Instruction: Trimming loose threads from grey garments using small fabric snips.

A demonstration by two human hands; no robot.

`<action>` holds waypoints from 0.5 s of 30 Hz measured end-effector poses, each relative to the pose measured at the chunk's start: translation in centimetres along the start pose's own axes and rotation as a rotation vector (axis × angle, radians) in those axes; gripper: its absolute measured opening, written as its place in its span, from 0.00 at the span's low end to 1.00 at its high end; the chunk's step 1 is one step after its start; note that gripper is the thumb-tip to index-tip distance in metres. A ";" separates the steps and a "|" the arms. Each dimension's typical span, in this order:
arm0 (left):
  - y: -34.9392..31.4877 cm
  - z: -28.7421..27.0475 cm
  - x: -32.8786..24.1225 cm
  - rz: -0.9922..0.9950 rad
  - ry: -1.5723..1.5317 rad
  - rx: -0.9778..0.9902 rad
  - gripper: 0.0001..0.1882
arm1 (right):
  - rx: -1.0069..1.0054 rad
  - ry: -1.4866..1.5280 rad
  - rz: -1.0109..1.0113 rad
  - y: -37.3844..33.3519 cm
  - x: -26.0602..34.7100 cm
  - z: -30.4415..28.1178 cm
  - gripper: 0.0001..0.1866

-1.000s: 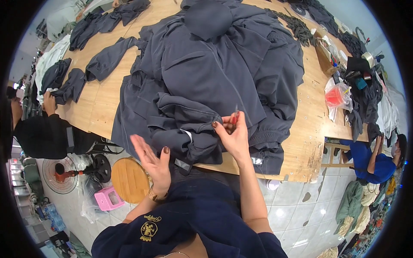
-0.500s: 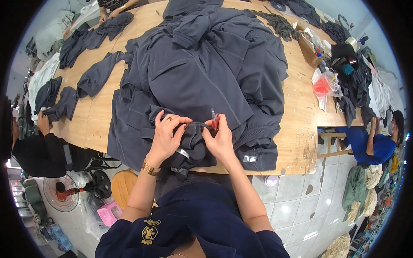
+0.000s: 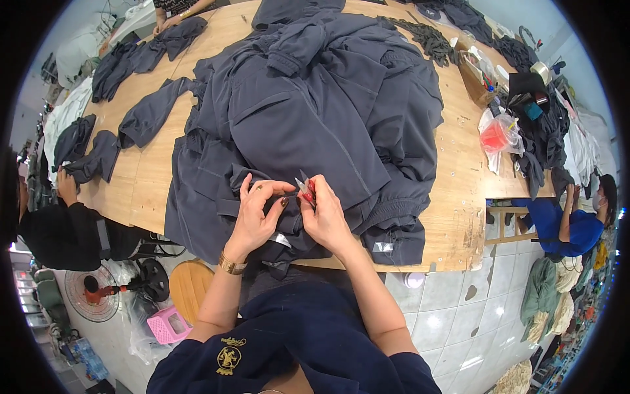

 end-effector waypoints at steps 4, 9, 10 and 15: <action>-0.1 -0.3 -1.2 0.062 0.118 -0.034 0.16 | 0.015 0.159 0.059 -0.1 -0.6 -0.2 0.08; -0.5 0.5 -0.1 0.109 0.276 -0.060 0.14 | 0.022 0.429 0.047 0.0 -0.9 -0.3 0.12; -0.5 0.6 0.2 0.132 0.301 -0.080 0.13 | 0.011 0.469 0.058 0.1 -0.9 -0.3 0.13; -0.6 0.9 0.6 0.146 0.284 -0.093 0.12 | 0.023 0.266 0.037 -0.2 -1.6 -0.7 0.09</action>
Point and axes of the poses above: each hand's wrist, its own y-axis towards the middle knuckle, its own z-axis out of the palm, x = y × z, the point moved 2 cm from there along y, towards the middle knuckle, and after that the axes turned 6 degrees about z, right-handed, at the moved point
